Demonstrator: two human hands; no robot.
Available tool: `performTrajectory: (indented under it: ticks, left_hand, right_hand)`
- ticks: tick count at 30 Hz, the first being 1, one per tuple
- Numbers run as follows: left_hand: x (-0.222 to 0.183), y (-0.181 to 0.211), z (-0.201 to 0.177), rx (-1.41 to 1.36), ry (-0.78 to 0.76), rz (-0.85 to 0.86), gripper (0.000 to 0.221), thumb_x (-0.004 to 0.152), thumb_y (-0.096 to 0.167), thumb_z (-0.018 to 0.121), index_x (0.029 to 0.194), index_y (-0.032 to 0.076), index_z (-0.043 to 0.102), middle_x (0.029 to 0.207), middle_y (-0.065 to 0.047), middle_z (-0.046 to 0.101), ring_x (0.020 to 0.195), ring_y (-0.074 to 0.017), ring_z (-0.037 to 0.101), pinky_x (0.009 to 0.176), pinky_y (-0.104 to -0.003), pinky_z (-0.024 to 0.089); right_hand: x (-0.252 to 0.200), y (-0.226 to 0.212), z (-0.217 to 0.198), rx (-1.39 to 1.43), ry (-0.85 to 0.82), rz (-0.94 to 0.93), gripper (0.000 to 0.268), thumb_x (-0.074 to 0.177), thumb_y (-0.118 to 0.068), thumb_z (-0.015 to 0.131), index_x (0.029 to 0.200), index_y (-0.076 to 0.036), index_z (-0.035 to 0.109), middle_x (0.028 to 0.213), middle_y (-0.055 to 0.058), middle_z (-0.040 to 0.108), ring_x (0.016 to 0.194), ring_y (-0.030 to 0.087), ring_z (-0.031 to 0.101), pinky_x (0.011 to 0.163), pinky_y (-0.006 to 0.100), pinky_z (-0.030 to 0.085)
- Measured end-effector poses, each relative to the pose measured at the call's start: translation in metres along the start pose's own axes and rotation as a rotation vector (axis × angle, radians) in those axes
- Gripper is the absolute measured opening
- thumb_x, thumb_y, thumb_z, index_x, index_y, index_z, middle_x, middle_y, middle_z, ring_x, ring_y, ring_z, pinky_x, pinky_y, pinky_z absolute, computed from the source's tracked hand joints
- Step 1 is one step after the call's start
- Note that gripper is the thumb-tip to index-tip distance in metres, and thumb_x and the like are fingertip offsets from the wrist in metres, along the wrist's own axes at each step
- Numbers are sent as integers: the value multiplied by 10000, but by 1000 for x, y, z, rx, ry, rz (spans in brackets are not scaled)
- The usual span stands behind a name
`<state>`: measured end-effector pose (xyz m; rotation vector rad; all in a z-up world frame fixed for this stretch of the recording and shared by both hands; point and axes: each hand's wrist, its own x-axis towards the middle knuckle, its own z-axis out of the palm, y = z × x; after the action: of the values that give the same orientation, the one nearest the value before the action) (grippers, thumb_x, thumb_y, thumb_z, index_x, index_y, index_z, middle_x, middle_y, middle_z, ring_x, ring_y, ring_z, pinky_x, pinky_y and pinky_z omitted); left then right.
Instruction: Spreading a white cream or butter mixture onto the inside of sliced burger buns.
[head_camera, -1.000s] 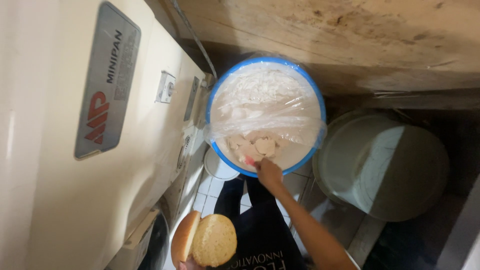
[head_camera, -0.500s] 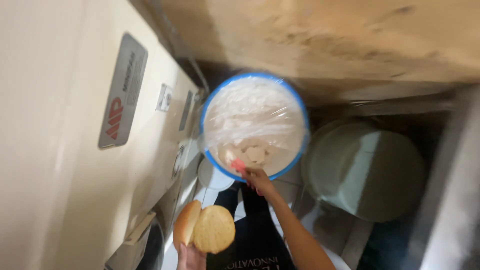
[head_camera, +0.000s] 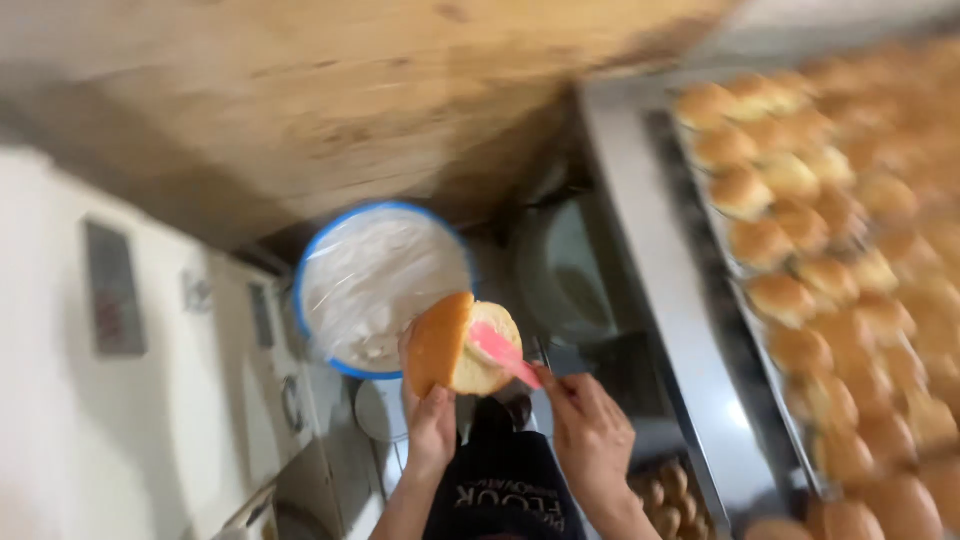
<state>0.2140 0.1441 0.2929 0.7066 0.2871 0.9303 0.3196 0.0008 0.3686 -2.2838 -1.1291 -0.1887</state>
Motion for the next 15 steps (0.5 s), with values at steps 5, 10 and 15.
performTrajectory:
  ticks: [5,10,15]
  left_hand:
    - [-19,-38,35,6,-139,-177,1024,876,420,800,1629,64,206,1502,-101,448,1393,-266,435,1148,-443,355]
    - [-69,-87,33,-41,-190,-390,1006,848,423,801,1599,73,231,1479,-75,458,1392,-255,434,1161,-447,354]
    - [-127,-79,128,-28,-445,-450,1031,833,464,823,1590,87,234,1509,-59,451,1420,-242,430,1173,-433,342]
  right_hand:
    - [-59,23,-51,-92,6,80,430,770,-26,705,1174,-146,791,810,44,579,660,201,618,587,349,505]
    - [-143,73,-95,354,10,492,196,857,-24,702,1035,-79,763,855,56,590,658,205,625,565,319,501]
    - [-193,69,-143,108,251,466,270,843,-6,652,1084,-73,754,870,52,584,709,190,644,609,319,511]
